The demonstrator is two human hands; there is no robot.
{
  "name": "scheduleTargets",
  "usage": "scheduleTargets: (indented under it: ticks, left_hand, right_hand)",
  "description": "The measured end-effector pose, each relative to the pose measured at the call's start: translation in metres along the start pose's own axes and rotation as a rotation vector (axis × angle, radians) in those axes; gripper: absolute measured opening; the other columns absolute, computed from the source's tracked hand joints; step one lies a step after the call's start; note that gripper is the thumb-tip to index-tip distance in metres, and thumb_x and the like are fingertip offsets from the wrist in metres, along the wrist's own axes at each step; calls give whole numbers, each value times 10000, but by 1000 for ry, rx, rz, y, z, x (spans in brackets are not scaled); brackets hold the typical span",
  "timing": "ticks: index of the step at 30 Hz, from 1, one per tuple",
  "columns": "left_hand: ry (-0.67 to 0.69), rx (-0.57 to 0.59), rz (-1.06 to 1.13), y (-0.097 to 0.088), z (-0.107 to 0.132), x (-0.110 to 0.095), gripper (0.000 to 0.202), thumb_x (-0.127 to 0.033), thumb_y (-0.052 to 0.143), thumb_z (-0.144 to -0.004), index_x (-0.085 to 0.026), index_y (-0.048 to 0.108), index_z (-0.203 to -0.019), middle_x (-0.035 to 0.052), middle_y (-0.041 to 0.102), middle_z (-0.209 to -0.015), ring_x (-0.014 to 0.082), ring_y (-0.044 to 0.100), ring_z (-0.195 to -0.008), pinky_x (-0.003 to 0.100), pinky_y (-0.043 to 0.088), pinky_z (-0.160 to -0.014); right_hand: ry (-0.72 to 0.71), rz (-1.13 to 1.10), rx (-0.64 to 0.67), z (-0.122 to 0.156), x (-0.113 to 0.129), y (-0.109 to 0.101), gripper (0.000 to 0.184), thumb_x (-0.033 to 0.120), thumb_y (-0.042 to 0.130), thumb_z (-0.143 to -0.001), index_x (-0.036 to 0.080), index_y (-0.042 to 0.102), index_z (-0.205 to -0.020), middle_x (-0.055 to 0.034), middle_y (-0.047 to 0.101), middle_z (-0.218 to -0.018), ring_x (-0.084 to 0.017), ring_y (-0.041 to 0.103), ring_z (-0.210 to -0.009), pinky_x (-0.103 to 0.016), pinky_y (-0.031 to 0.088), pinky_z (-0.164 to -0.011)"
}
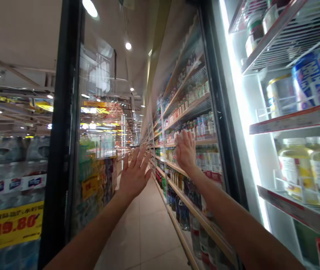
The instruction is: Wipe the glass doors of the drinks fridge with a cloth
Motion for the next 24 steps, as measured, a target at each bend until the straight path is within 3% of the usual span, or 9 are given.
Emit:
scheduleTargets:
  ticks: [2,4,7,9,13,15,20,22,24]
  left_hand:
    - [0,0,4,0,1,2,492,-389,396,-907,-215,396,-1367,79,340,-1461,234,248,-1382,456,63,-1144]
    - [-2,-3,3,-1,1,7,483,-395,392,-909,-218,410,-1358,78,345,-1459,232,257,-1378,454,66,-1145]
    - [-10,-1,-4,-1,0,14,469,-398,389,-910,-218,432,-1341,77,352,-1458,237,246,-1382,457,71,-1143]
    - [-17,-7,-11,-2,-2,18,463,-382,383,-911,-219,430,-1342,78,364,-1453,236,247,-1383,462,79,-1141]
    - [-89,-23,-25,-5,-6,32,479,-366,381,-909,-199,404,-1357,106,352,-1458,244,244,-1384,482,103,-1134]
    - [-126,-16,-37,-8,-7,41,483,-374,385,-906,-185,419,-1349,119,351,-1458,254,233,-1388,483,115,-1131]
    - [-147,20,-53,-15,-5,59,477,-370,360,-910,-191,425,-1348,111,351,-1460,258,217,-1393,490,124,-1127]
    - [-148,20,-49,-17,-5,62,481,-368,348,-912,-191,416,-1354,109,351,-1460,254,219,-1393,491,127,-1126]
    - [-176,8,-45,-19,-6,67,495,-376,336,-913,-173,407,-1359,120,343,-1462,259,226,-1390,497,135,-1123]
  right_hand:
    - [-240,-43,128,0,22,8,472,198,402,-859,234,463,-1326,-58,343,-1478,-224,149,-1417,-485,226,-1125]
    - [-279,-40,161,-3,24,10,479,192,421,-846,256,468,-1319,-37,351,-1475,-213,174,-1411,-469,222,-1130]
    - [73,36,6,-16,-7,0,490,186,376,-854,204,446,-1339,-71,299,-1496,-257,165,-1410,-523,224,-1114]
    - [195,49,-61,-22,-13,-2,495,191,357,-858,178,435,-1348,-86,277,-1503,-275,153,-1410,-538,232,-1105]
    - [-202,-28,101,-25,32,14,482,202,412,-843,226,471,-1321,-46,352,-1473,-232,176,-1407,-473,254,-1116]
    - [-278,-37,132,-26,40,16,475,193,419,-839,238,489,-1307,-37,376,-1460,-226,203,-1399,-463,253,-1119]
    - [194,22,-60,-49,8,5,490,183,353,-856,174,455,-1334,-90,338,-1474,-278,190,-1399,-532,252,-1100]
    - [97,-10,-23,-55,27,12,479,191,379,-851,191,469,-1322,-73,354,-1467,-274,195,-1398,-524,252,-1106]
    - [-171,-70,73,-57,62,22,478,188,417,-842,222,473,-1316,-47,371,-1461,-250,206,-1398,-490,251,-1119]
Point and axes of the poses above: each hand's wrist, its own z-axis away from the middle knuckle, its own y-axis out of the palm, x = y × z, the point moved 6 cm from there along -z, towards the middle knuckle
